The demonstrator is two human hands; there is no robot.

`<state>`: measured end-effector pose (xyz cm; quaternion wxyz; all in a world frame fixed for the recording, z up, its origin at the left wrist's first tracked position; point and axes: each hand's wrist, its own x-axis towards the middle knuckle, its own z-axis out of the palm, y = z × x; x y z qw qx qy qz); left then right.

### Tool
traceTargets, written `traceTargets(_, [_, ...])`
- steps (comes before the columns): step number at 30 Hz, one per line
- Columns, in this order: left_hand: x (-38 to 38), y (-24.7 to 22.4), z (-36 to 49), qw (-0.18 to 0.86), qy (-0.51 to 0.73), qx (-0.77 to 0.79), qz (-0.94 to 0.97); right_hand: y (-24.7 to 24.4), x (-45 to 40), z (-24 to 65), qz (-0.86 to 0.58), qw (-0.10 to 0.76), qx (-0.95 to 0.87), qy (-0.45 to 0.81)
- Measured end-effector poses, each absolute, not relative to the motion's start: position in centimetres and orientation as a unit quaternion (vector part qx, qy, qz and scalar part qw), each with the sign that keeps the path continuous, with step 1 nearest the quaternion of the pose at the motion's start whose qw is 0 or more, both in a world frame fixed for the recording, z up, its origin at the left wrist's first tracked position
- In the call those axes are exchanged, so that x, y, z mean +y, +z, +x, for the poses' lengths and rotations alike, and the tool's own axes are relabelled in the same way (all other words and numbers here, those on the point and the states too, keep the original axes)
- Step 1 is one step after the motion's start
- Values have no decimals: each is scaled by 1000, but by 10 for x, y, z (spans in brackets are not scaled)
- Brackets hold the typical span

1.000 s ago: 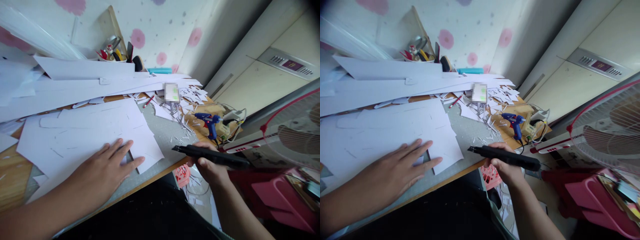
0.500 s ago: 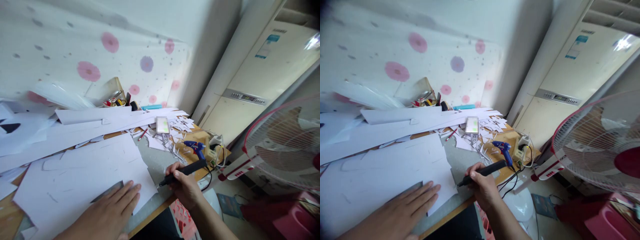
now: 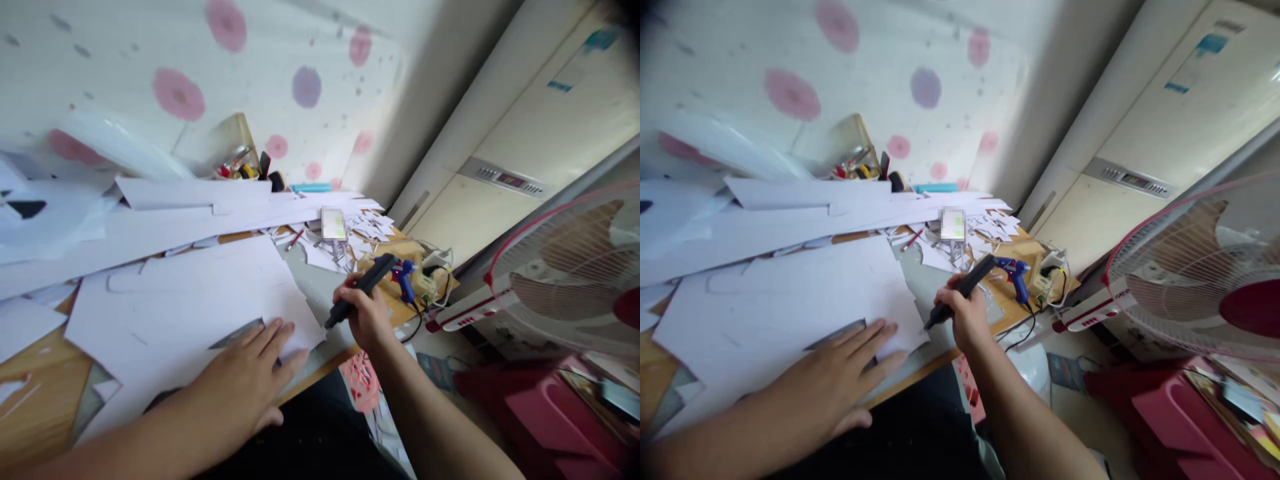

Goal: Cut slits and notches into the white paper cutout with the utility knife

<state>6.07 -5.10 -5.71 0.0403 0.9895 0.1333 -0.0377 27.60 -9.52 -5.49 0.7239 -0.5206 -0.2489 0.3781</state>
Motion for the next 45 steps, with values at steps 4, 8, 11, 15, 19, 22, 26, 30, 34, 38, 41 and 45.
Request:
traceTargets(4, [-49, -69, 56, 45, 28, 121, 991, -52, -83, 270, -517, 705, -296, 384])
traceTargets(8, [-48, -72, 57, 32, 52, 104, 993, -58, -75, 262, -532, 698, -307, 367])
traceTargets(11, [-49, -70, 58, 31, 54, 100, 993, -64, -72, 259, -539, 706, -302, 347])
traceTargets(15, [-50, -68, 57, 37, 45, 92, 994, -69, -70, 259, -547, 699, -311, 341])
traceTargets(19, [-49, -70, 56, 49, 30, 91, 994, -72, -70, 259, -543, 693, -316, 354])
traceTargets(22, [-49, -71, 57, 59, 19, 93, 994, -73, -69, 259, -540, 692, -316, 360])
traceTargets(26, [-49, -69, 59, 69, 2, 93, 993, -73, -68, 260, -542, 686, -327, 358])
traceTargets(30, [-49, -66, 59, 72, -3, 95, 993, -75, -68, 261, -536, 686, -332, 363])
traceTargets(34, [-49, -66, 60, 74, -8, 94, 993, -76, -69, 261, -535, 681, -339, 367])
traceTargets(38, [-48, -67, 60, 70, -4, 92, 993, -78, -69, 261, -533, 678, -349, 367])
traceTargets(41, [-48, -68, 60, 69, -3, 83, 994, -78, -68, 261, -519, 677, -355, 382])
traceTargets(45, [-47, -68, 60, 66, -20, 73, 995, -80, -66, 263, -512, 678, -364, 381])
